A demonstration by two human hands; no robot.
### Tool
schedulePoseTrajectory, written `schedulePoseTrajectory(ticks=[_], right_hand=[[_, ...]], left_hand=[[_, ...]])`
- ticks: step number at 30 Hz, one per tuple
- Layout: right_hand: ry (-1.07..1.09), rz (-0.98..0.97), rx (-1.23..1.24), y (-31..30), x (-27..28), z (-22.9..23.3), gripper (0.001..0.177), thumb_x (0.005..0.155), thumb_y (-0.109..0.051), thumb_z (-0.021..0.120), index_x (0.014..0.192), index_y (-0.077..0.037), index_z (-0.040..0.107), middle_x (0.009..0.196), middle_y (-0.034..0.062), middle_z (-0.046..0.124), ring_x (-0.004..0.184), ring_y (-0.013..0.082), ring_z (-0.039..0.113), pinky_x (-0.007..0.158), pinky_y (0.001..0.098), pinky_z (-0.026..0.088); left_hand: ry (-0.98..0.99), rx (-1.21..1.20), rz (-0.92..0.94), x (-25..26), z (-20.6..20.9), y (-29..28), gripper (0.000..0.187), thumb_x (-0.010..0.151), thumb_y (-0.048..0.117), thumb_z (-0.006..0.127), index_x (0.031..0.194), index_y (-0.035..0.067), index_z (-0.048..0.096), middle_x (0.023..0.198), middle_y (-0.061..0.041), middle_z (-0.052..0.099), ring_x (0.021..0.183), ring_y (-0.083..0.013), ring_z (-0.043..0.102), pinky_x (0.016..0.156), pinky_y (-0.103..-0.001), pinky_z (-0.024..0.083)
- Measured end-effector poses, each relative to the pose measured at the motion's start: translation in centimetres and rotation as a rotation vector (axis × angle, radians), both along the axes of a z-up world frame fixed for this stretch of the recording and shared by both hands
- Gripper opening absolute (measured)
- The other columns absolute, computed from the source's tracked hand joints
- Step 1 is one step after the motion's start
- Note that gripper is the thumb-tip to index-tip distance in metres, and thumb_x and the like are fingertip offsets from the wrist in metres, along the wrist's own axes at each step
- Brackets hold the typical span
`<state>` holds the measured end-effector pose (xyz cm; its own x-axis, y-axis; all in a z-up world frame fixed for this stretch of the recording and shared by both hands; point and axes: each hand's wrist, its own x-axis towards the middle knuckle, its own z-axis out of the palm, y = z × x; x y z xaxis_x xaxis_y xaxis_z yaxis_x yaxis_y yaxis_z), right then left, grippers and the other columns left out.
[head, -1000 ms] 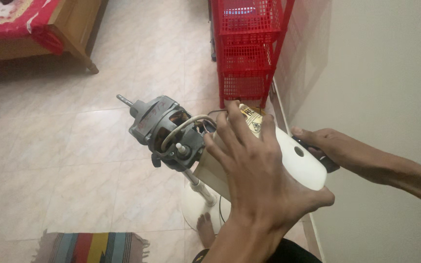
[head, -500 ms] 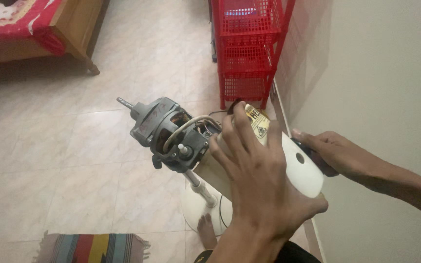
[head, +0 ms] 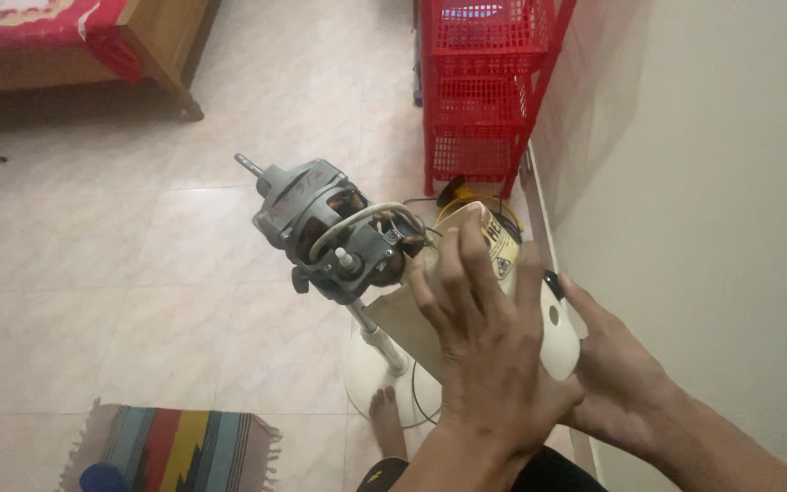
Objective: The person disassembles a standing electric fan by removing the front grille, motor housing, and rear cover using a screwdriver and pliers. They place the removed parts on a nearby table and continue to detach the motor assembly from the stand.
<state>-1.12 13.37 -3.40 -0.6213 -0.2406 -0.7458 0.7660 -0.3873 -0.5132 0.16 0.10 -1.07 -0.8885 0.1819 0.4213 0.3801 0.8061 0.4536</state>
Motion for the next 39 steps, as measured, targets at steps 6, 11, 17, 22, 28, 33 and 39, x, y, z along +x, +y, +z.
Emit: schedulePoseTrajectory(ticks=[6, 11, 17, 22, 28, 33, 39], right_hand=[[-0.047, -0.217, 0.003, -1.2, 0.2, -1.5, 0.062, 0.098, -0.063, 0.040, 0.142, -0.020, 0.050, 0.135, 0.0129, 0.059, 0.126, 0.0277, 0.059, 0.098, 0.0475, 0.053], [0.030, -0.142, 0.004, -0.8, -2.0, -3.6, 0.062, 0.099, -0.058, 0.040, 0.142, -0.015, 0.047, 0.128, 0.0121, 0.063, 0.120, 0.0268, 0.061, 0.098, 0.0447, 0.053], [0.045, -0.157, -0.124, 0.1, -5.5, -8.8, 0.069, 0.105, -0.056, 0.045, 0.149, -0.003, 0.039, 0.127, 0.0196, 0.060, 0.118, 0.0265, 0.061, 0.098, 0.0379, 0.049], [0.002, -0.225, -0.533, 0.1, -6.1, -12.3, 0.073, 0.100, -0.048, 0.050, 0.150, 0.002, 0.033, 0.127, 0.0182, 0.061, 0.116, 0.0274, 0.065, 0.095, 0.0403, 0.058], [0.055, -0.183, -0.356, -0.1, -6.1, -13.0, 0.064, 0.099, -0.048, 0.050, 0.144, -0.005, 0.039, 0.123, 0.0145, 0.061, 0.110, 0.0241, 0.064, 0.092, 0.0378, 0.056], [0.158, -0.099, -0.335, -0.3, -7.5, -12.2, 0.059, 0.099, -0.048, 0.051, 0.139, -0.006, 0.045, 0.119, 0.0122, 0.062, 0.105, 0.0212, 0.064, 0.088, 0.0357, 0.056], [0.333, 0.041, -0.281, 0.3, -7.1, -11.1, 0.054, 0.099, -0.048, 0.053, 0.133, -0.007, 0.051, 0.114, 0.0094, 0.064, 0.098, 0.0177, 0.064, 0.083, 0.0332, 0.056]], left_hand=[[0.008, 0.125, -0.038, 0.9, -1.0, -0.4, 0.110, 0.047, 0.034, 0.092, 0.139, 0.001, 0.042, 0.153, -0.032, 0.018, 0.145, -0.0480, 0.015, 0.112, -0.074, 0.012], [-0.039, 0.321, -0.068, 1.9, -1.5, -0.9, 0.080, 0.069, 0.018, 0.082, 0.137, -0.007, 0.049, 0.160, -0.036, 0.024, 0.148, -0.0507, 0.026, 0.119, -0.063, 0.026], [0.009, 0.517, -0.129, 1.5, -1.5, -1.5, 0.041, 0.086, 0.014, 0.069, 0.122, -0.005, 0.067, 0.162, -0.045, 0.035, 0.152, -0.0556, 0.039, 0.123, -0.054, 0.039], [-0.154, 0.578, -0.161, 0.7, -0.3, -1.5, 0.052, 0.083, 0.017, 0.068, 0.124, -0.014, 0.061, 0.152, -0.049, 0.033, 0.139, -0.0572, 0.045, 0.105, -0.050, 0.050], [-0.379, 0.686, -0.150, -0.1, 0.0, -1.4, 0.065, 0.081, 0.022, 0.065, 0.133, -0.015, 0.056, 0.159, -0.047, 0.025, 0.124, -0.0524, 0.061, 0.087, -0.040, 0.064], [-0.278, 0.550, -0.129, -0.4, -0.5, -0.6, 0.066, 0.078, 0.023, 0.072, 0.131, -0.015, 0.058, 0.158, -0.051, 0.010, 0.137, -0.0591, 0.042, 0.111, -0.048, 0.044], [-0.300, 0.628, 0.007, -1.6, -0.6, 1.1, 0.077, 0.079, 0.025, 0.074, 0.139, -0.016, 0.047, 0.157, -0.049, 0.006, 0.137, -0.0564, 0.041, 0.111, -0.045, 0.042]])
